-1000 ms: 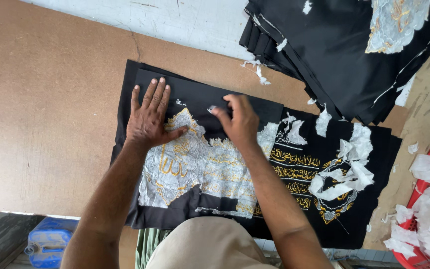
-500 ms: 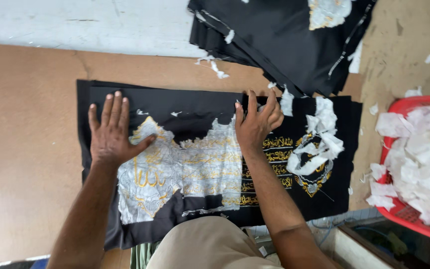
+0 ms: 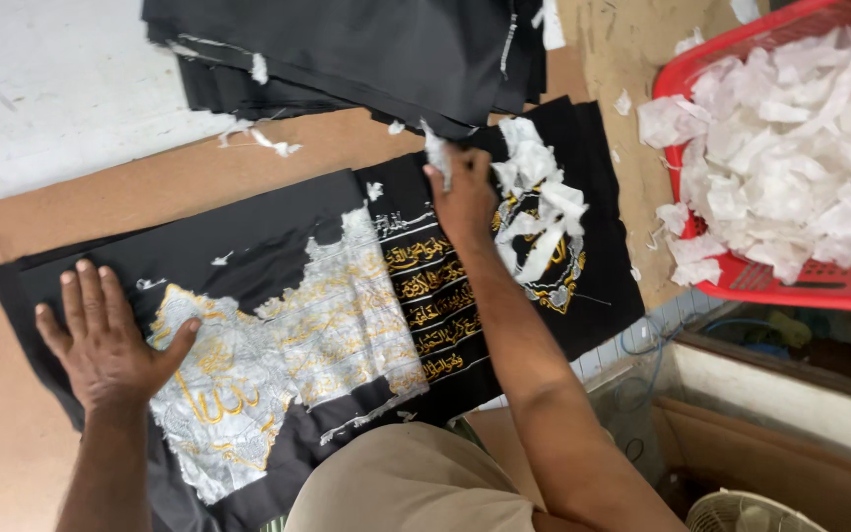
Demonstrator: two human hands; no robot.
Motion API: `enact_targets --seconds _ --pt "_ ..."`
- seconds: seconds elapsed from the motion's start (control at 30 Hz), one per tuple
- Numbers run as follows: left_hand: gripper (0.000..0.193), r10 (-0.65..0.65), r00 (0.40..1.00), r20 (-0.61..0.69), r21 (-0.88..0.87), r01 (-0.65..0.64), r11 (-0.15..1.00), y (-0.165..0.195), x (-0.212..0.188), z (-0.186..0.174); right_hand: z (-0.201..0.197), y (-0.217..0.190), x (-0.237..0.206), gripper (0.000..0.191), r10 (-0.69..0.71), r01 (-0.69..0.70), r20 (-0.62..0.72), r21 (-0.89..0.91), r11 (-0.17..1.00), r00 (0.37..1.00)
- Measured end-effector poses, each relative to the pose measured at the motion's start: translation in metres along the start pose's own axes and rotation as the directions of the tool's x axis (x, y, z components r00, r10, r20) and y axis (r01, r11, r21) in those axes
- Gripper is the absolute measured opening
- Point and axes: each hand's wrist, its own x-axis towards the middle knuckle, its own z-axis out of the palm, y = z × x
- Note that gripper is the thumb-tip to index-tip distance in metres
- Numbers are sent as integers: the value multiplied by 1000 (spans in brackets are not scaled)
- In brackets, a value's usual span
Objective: The person removes a white stencil or transfer paper from a black fabric item with gold Arabic calligraphy. They peel the paper off in sections, smooth the fabric, and place the removed paper into a red basket. The fabric is then folded and stacked with other similar items.
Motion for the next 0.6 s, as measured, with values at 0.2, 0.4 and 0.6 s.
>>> enact_targets --seconds 0.2,0.4,0.6 --pt "130 -3 1000 7 32 2 999 14 4 6 -37 44 5 27 175 -193 -130 -147 970 976" --pt "129 -7 1000 15 49 6 999 17 1 10 -74 97 -20 31 -231 92 -217 -510 855 948" --pt "127 57 996 67 139 -65 988 15 3 13 -84 153 -28 31 79 -115 -218 -157 981 973"
